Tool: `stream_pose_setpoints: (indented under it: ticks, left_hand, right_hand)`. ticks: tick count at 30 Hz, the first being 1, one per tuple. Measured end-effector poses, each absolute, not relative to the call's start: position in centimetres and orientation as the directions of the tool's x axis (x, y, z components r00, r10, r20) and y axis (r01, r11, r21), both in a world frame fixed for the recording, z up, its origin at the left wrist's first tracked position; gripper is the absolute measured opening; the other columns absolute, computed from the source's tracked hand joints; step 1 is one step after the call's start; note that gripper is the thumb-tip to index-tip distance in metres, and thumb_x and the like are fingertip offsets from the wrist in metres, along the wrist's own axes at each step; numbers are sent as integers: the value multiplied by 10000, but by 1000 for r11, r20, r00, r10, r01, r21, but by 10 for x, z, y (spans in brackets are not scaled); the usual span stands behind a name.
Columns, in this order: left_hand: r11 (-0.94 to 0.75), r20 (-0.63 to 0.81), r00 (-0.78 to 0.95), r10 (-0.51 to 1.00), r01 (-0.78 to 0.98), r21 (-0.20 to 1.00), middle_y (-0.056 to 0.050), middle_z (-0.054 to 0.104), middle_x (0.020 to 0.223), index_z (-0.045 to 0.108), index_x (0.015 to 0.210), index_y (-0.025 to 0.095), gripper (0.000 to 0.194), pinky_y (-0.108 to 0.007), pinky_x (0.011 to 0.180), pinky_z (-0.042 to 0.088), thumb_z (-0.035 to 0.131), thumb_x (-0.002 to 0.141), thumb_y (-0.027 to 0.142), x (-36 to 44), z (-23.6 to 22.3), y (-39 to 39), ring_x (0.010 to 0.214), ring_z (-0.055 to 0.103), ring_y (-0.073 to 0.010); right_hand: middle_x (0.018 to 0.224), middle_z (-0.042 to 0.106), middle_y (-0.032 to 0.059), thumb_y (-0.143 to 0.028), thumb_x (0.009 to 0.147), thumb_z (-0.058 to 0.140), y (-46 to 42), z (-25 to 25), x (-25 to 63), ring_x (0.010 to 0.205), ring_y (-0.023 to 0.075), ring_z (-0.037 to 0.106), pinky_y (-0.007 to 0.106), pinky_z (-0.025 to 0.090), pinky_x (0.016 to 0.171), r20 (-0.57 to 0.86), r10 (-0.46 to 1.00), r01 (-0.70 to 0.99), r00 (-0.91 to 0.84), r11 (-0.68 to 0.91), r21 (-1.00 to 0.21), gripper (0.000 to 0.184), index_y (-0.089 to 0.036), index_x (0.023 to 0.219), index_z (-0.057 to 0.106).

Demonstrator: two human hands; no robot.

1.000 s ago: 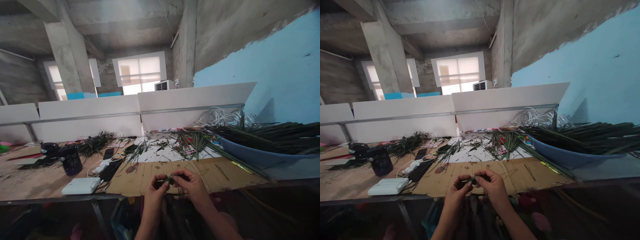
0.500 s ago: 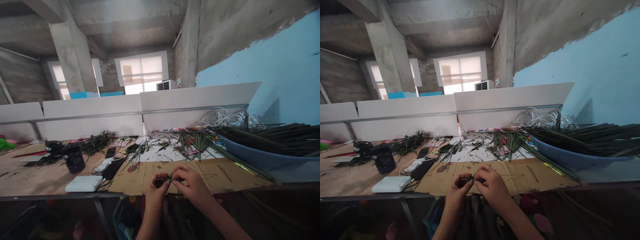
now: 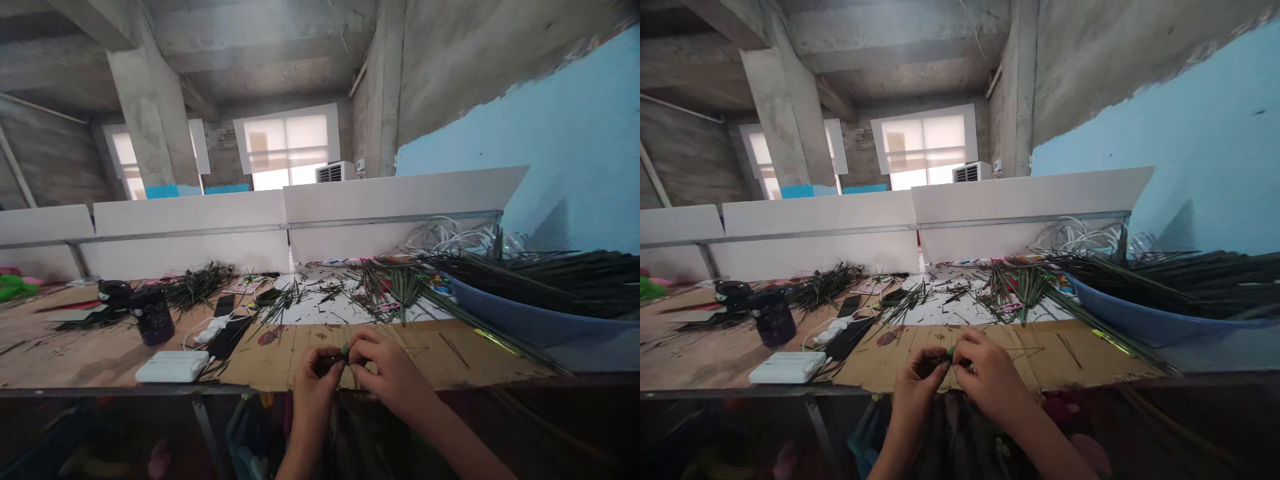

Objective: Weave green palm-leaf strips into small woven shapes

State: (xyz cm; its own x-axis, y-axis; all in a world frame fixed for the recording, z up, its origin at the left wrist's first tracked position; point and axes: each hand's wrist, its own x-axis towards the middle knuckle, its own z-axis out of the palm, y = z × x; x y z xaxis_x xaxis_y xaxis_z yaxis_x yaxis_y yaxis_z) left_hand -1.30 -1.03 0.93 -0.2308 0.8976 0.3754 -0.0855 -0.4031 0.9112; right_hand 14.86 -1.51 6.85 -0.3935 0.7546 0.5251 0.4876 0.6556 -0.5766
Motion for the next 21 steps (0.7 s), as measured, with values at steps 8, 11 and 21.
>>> stream_pose_setpoints:
  ticks: [8,11,21]
  left_hand:
    - [-439,426,-195,883,-27,898,-52,734,857,744,870,185,190,-309,756,532,734,680,178,-14,5,-9,827,686,-220]
    - [-441,430,-202,880,-8,898,-46,724,846,740,857,186,176,-303,745,529,713,684,168,-11,10,-12,814,681,-214]
    - [-437,425,-198,883,-22,899,-43,713,814,733,816,182,162,-299,726,527,700,659,159,-11,13,-15,787,678,-214]
  right_hand:
    - [873,585,20,-39,727,517,-14,68,149,783,179,574,283,372,685,513,759,495,-401,651,-576,163,-196,708,555]
    - [859,577,19,-49,733,512,-13,68,149,778,179,571,285,378,693,507,759,482,-408,651,-587,155,-195,709,557]
    - [872,557,21,-88,802,536,-15,63,144,778,184,566,290,385,698,502,775,571,-385,627,-530,132,-199,729,544]
